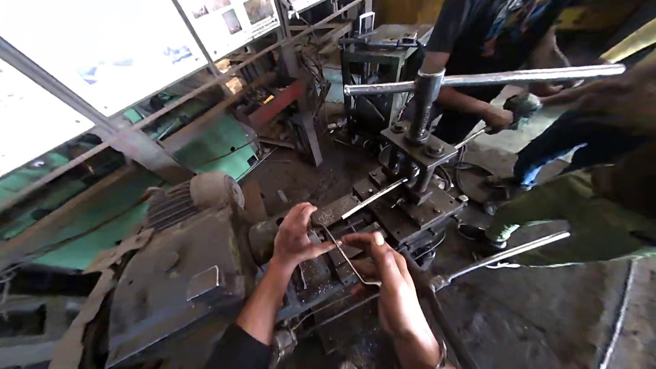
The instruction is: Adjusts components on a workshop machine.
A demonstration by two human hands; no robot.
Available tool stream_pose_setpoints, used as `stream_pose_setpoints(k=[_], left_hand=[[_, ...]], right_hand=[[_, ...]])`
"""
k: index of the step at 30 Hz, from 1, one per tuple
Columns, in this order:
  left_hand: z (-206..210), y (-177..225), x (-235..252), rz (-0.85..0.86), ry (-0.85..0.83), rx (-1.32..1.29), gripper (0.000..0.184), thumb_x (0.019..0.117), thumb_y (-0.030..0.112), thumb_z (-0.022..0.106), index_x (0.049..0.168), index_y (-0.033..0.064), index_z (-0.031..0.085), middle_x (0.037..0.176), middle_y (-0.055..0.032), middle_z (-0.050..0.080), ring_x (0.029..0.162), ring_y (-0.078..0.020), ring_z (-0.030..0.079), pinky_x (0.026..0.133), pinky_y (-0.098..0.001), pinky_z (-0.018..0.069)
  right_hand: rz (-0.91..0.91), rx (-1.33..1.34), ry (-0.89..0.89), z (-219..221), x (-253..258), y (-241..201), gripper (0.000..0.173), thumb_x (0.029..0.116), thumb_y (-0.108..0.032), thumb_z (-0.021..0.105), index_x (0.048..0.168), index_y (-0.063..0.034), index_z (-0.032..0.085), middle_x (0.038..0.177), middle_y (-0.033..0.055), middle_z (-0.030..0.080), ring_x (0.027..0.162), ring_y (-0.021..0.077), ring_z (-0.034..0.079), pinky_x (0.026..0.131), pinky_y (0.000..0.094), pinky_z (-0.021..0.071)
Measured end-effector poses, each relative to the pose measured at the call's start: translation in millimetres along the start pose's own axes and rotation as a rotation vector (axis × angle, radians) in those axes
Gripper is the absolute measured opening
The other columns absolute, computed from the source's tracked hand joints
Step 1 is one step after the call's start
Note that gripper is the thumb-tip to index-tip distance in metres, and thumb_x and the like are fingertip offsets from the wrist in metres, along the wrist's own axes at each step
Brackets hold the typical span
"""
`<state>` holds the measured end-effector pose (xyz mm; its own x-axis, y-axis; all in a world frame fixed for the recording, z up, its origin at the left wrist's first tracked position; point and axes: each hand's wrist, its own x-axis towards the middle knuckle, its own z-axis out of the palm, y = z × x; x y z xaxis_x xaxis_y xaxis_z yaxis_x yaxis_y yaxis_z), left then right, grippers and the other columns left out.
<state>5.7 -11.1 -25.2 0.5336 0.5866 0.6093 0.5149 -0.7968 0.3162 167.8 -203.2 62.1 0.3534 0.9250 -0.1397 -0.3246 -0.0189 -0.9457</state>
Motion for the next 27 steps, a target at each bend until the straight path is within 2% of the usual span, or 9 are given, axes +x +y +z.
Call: stream_pose_setpoints(k=[6, 8, 10, 13, 16, 19, 23, 26, 27], left_hand=[[-4.8, -6.9, 15.7, 0.012, 0.043, 0.002, 0.097, 0.0542, 0.069, 0.086, 0.124, 0.0056, 0.063, 0.129, -0.0124, 0.064, 0.114, -0.021, 0.066, 0.093, -0.0403, 0.0595], [-5.8, -11.6, 22.2, -0.006, 0.055, -0.003, 0.094, 0.0544, 0.066, 0.087, 0.122, 0.0055, 0.063, 0.126, -0.0106, 0.065, 0.108, -0.0184, 0.068, 0.09, -0.0387, 0.0612], [-7.7, -12.3, 22.5, -0.052, 0.041, 0.004, 0.09, 0.0563, 0.066, 0.087, 0.12, 0.0063, 0.063, 0.123, -0.008, 0.066, 0.101, -0.0156, 0.069, 0.086, -0.0376, 0.0621], [-6.9, -15.5, 27.4, -0.071, 0.029, 0.008, 0.089, 0.0577, 0.067, 0.086, 0.119, 0.0064, 0.064, 0.122, -0.0076, 0.066, 0.098, -0.0159, 0.07, 0.084, -0.0392, 0.0632], [-6.7, -16.8, 27.9, -0.087, 0.015, 0.016, 0.091, 0.0579, 0.072, 0.083, 0.12, 0.008, 0.065, 0.122, -0.0062, 0.067, 0.098, -0.0154, 0.071, 0.083, -0.0402, 0.0632], [-5.9, -16.1, 26.7, -0.099, 0.021, 0.019, 0.091, 0.0559, 0.072, 0.084, 0.119, 0.0096, 0.064, 0.121, -0.005, 0.067, 0.097, -0.0145, 0.07, 0.082, -0.0395, 0.063], [-5.9, -16.0, 27.8, -0.078, 0.021, 0.031, 0.092, 0.0569, 0.075, 0.083, 0.119, 0.0089, 0.065, 0.119, -0.0049, 0.067, 0.098, -0.0144, 0.069, 0.082, -0.0385, 0.0628], [-9.0, -14.3, 34.7, -0.1, 0.011, 0.041, 0.088, 0.0607, 0.071, 0.082, 0.118, 0.0065, 0.066, 0.118, -0.0083, 0.069, 0.099, -0.0181, 0.071, 0.082, -0.0419, 0.0629], [-10.1, -9.4, 29.7, -0.154, -0.009, 0.008, 0.086, 0.0642, 0.068, 0.082, 0.12, 0.0044, 0.066, 0.118, -0.011, 0.07, 0.1, -0.0204, 0.071, 0.083, -0.0445, 0.0624]], right_hand=[[-0.015, 0.219, -0.115, 10.5, 7.3, -30.8, 0.067, 0.1032, -0.065, 0.034, 0.129, -0.0135, 0.069, 0.127, 0.017, 0.068, 0.105, 0.0353, 0.071, 0.079, 0.0518, 0.0618], [-0.18, 0.24, -0.162, 13.5, 7.7, -31.4, 0.065, 0.1045, -0.062, 0.035, 0.134, -0.0128, 0.066, 0.139, 0.0138, 0.063, 0.12, 0.0351, 0.064, 0.091, 0.0563, 0.0594], [-0.43, 0.21, -0.177, 10.6, 8.4, -15.7, 0.064, 0.1053, -0.059, 0.039, 0.142, -0.0109, 0.058, 0.148, 0.0157, 0.054, 0.128, 0.0394, 0.059, 0.09, 0.0607, 0.0603], [-0.804, -0.014, 0.072, -9.9, 10.1, 37.4, 0.061, 0.1023, -0.053, 0.052, 0.146, -0.0112, 0.05, 0.144, 0.0168, 0.054, 0.118, 0.037, 0.064, 0.082, 0.0515, 0.0645], [-0.879, -0.131, 0.207, -34.6, -8.5, 93.4, 0.061, 0.096, -0.057, 0.059, 0.146, -0.0226, 0.052, 0.136, 0.0055, 0.058, 0.11, 0.0237, 0.065, 0.086, 0.0408, 0.0614], [-0.888, -0.135, 0.275, -44.3, -32.6, 111.8, 0.068, 0.0866, -0.066, 0.064, 0.142, -0.0289, 0.053, 0.129, -0.0038, 0.061, 0.109, 0.0158, 0.064, 0.088, 0.034, 0.0578], [-0.964, 0.05, 0.327, -39.6, -23.1, 90.2, 0.085, 0.0759, -0.077, 0.068, 0.14, -0.0248, 0.051, 0.123, -0.002, 0.062, 0.111, 0.0176, 0.062, 0.096, 0.0392, 0.0525], [-1.122, 0.282, 0.263, 20.7, 65.3, 29.9, 0.071, 0.0882, -0.059, 0.071, 0.146, -0.0296, 0.043, 0.133, -0.0052, 0.06, 0.121, 0.0178, 0.06, 0.106, 0.0461, 0.0524], [-1.194, 0.351, 0.216, 47.8, 96.8, 13.9, 0.071, 0.0923, -0.053, 0.068, 0.149, -0.0217, 0.039, 0.138, 0.0028, 0.057, 0.123, 0.0243, 0.06, 0.104, 0.0504, 0.0548]])
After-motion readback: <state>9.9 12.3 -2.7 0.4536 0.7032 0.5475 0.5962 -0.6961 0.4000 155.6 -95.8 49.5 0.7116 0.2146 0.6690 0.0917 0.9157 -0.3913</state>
